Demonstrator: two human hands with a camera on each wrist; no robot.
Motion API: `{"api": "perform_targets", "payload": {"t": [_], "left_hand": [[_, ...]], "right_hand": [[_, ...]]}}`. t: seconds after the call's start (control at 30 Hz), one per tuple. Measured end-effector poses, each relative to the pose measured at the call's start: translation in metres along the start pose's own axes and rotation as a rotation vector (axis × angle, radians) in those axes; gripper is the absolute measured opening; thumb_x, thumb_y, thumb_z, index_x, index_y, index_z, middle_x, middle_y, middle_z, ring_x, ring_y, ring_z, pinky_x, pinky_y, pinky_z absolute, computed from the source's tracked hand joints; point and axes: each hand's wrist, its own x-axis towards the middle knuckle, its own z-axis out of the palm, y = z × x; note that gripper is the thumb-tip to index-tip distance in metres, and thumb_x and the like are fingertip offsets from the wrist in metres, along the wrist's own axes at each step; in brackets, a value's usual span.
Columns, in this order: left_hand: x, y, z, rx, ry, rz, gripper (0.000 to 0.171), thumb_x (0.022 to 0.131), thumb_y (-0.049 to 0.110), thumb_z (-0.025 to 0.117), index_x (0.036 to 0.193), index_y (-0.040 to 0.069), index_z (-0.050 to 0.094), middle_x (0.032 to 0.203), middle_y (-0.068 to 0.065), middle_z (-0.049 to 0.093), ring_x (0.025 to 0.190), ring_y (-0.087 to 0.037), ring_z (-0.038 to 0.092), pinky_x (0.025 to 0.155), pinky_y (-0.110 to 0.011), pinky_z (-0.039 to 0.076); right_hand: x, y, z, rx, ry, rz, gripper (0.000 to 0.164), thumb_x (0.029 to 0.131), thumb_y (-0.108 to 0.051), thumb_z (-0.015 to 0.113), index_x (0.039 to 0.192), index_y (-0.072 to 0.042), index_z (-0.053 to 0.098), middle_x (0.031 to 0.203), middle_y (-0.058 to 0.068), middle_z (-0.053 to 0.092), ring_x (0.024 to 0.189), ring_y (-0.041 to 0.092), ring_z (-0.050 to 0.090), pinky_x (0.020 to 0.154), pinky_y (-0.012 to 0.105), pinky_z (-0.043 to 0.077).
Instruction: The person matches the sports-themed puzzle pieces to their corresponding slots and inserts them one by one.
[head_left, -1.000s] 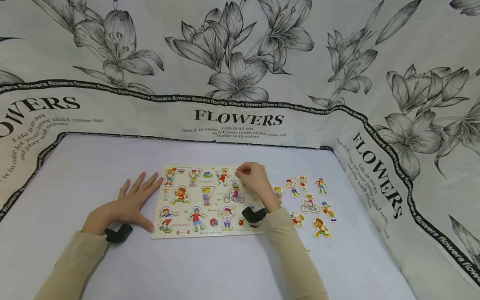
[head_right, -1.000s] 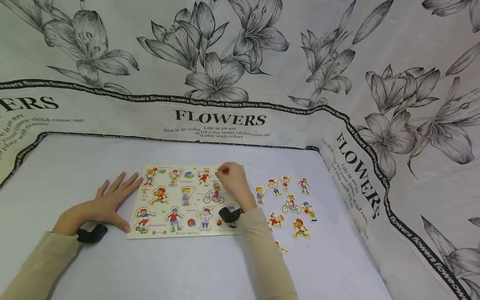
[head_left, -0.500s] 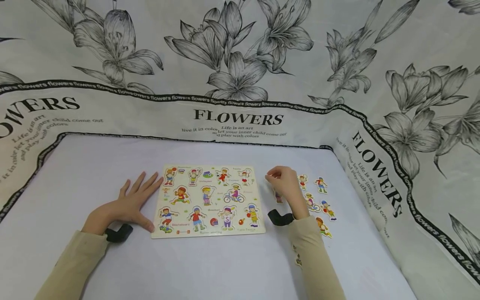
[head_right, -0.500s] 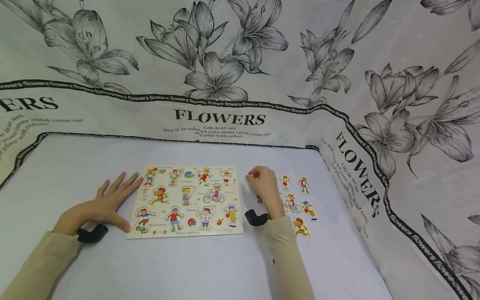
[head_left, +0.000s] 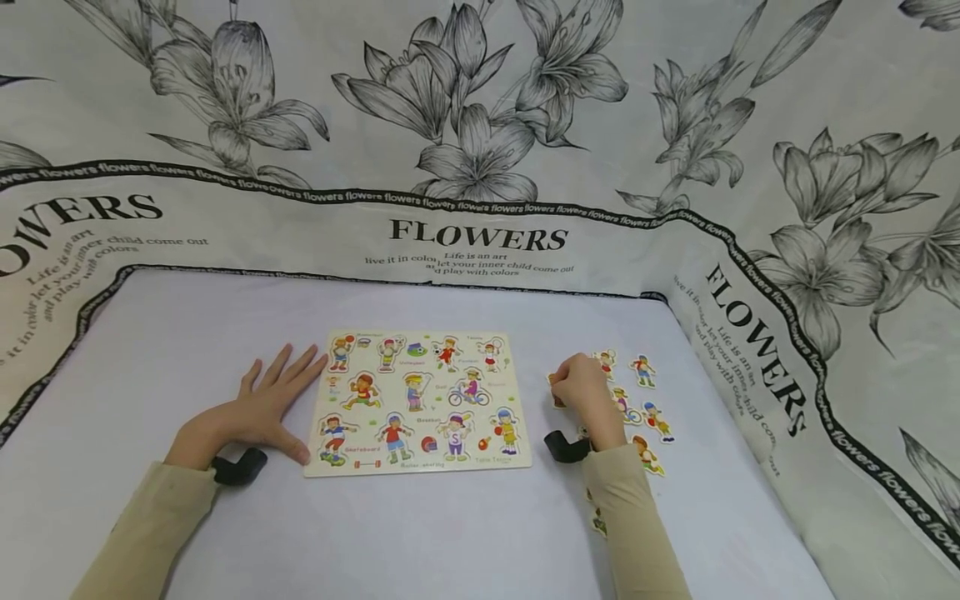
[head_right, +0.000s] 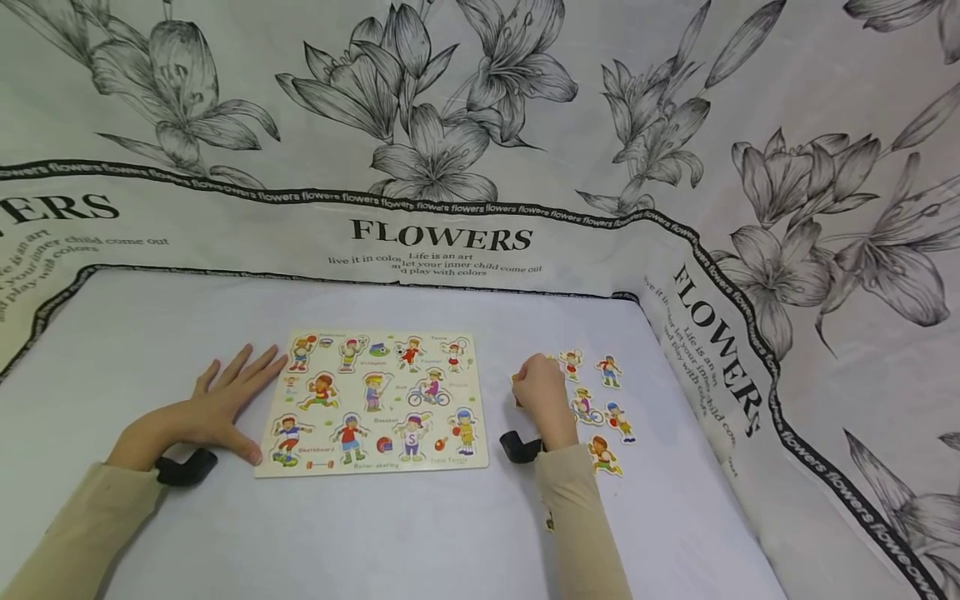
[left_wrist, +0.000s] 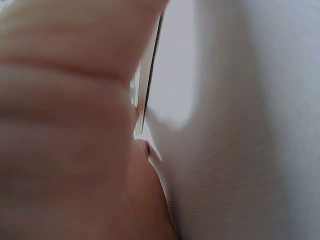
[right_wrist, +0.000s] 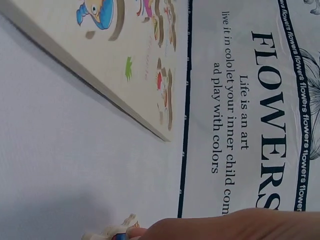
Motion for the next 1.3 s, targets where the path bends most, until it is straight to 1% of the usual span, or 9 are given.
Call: {"api": "perform_targets", "payload": {"t": [0.1,0.2,0.3,0.5,0.73,0.83,1.0,1.17,1.3], "left_hand": [[-0.001,0.001,0.000,-0.007,0.010,0.011,0.143,0.051,0.065,0.087,0.159,0.012,0.012,0.166,-0.016,-0.003,0.147,-0.044,-0.017,0.109,-0.069,-0.015],[0.000,-0.002,0.003,-0.013,0.029,0.029,0.142,0.050,0.066,0.087,0.160,0.013,0.013,0.166,-0.016,-0.002,0.147,-0.043,-0.017,0.109,-0.069,-0.015],[0.000,-0.003,0.004,-0.010,0.041,0.034,0.142,0.050,0.067,0.086,0.159,0.013,0.014,0.166,-0.016,-0.001,0.147,-0.044,-0.017,0.108,-0.069,-0.015],[0.000,0.001,0.000,-0.001,0.011,0.005,0.143,0.050,0.066,0.087,0.159,0.011,0.013,0.166,-0.016,-0.003,0.147,-0.044,-0.017,0.109,-0.068,-0.015],[0.001,0.004,-0.002,0.001,-0.006,-0.010,0.143,0.050,0.065,0.088,0.159,0.010,0.014,0.166,-0.016,-0.003,0.147,-0.044,-0.017,0.109,-0.069,-0.015],[0.001,0.003,-0.002,0.000,-0.005,-0.015,0.143,0.050,0.065,0.088,0.159,0.010,0.014,0.166,-0.016,-0.003,0.147,-0.044,-0.017,0.109,-0.069,-0.015],[0.000,0.004,-0.002,-0.005,-0.003,-0.017,0.143,0.050,0.065,0.088,0.159,0.010,0.014,0.166,-0.016,-0.002,0.147,-0.044,-0.017,0.109,-0.069,-0.015],[0.000,0.004,-0.003,-0.006,-0.002,-0.017,0.143,0.050,0.065,0.088,0.159,0.010,0.014,0.166,-0.016,-0.002,0.147,-0.044,-0.017,0.109,-0.069,-0.015],[0.000,0.003,-0.002,-0.011,0.007,-0.010,0.143,0.049,0.065,0.088,0.159,0.009,0.015,0.166,-0.017,-0.001,0.147,-0.044,-0.016,0.109,-0.069,-0.015]], "right_hand": [[0.001,0.002,0.002,-0.013,0.007,-0.010,0.004,0.077,0.002,0.066,0.078,0.002,0.070,0.066,0.008,0.063,0.059,0.018,0.055,0.051,0.026,0.045],[0.002,0.003,0.002,-0.010,0.001,-0.004,0.003,0.078,0.002,0.067,0.079,0.003,0.070,0.067,0.009,0.063,0.059,0.019,0.055,0.051,0.026,0.045],[0.001,0.004,0.002,-0.007,-0.005,0.002,0.004,0.078,0.003,0.067,0.081,0.003,0.070,0.069,0.009,0.063,0.060,0.019,0.055,0.051,0.026,0.044],[0.002,0.005,0.000,0.007,-0.003,-0.037,0.006,0.077,0.004,0.066,0.080,0.003,0.070,0.067,0.008,0.064,0.058,0.018,0.055,0.051,0.027,0.045],[0.002,0.002,-0.003,0.005,-0.002,-0.045,0.005,0.078,0.004,0.067,0.080,0.002,0.071,0.070,0.009,0.065,0.062,0.019,0.057,0.053,0.028,0.047],[0.002,-0.002,-0.004,0.003,0.016,-0.051,0.005,0.077,0.003,0.069,0.082,0.001,0.072,0.074,0.010,0.066,0.064,0.020,0.058,0.054,0.027,0.047],[0.002,-0.012,-0.005,0.004,0.021,-0.061,0.005,0.077,0.001,0.070,0.081,0.000,0.072,0.074,0.009,0.066,0.066,0.020,0.058,0.055,0.027,0.048],[0.001,-0.021,-0.004,0.010,0.044,-0.108,0.005,0.075,0.002,0.070,0.079,0.001,0.072,0.072,0.008,0.066,0.064,0.019,0.059,0.055,0.027,0.048],[-0.001,-0.031,-0.001,0.026,0.041,-0.120,0.004,0.075,0.002,0.070,0.079,0.000,0.072,0.072,0.008,0.067,0.063,0.019,0.059,0.056,0.026,0.048]]}}
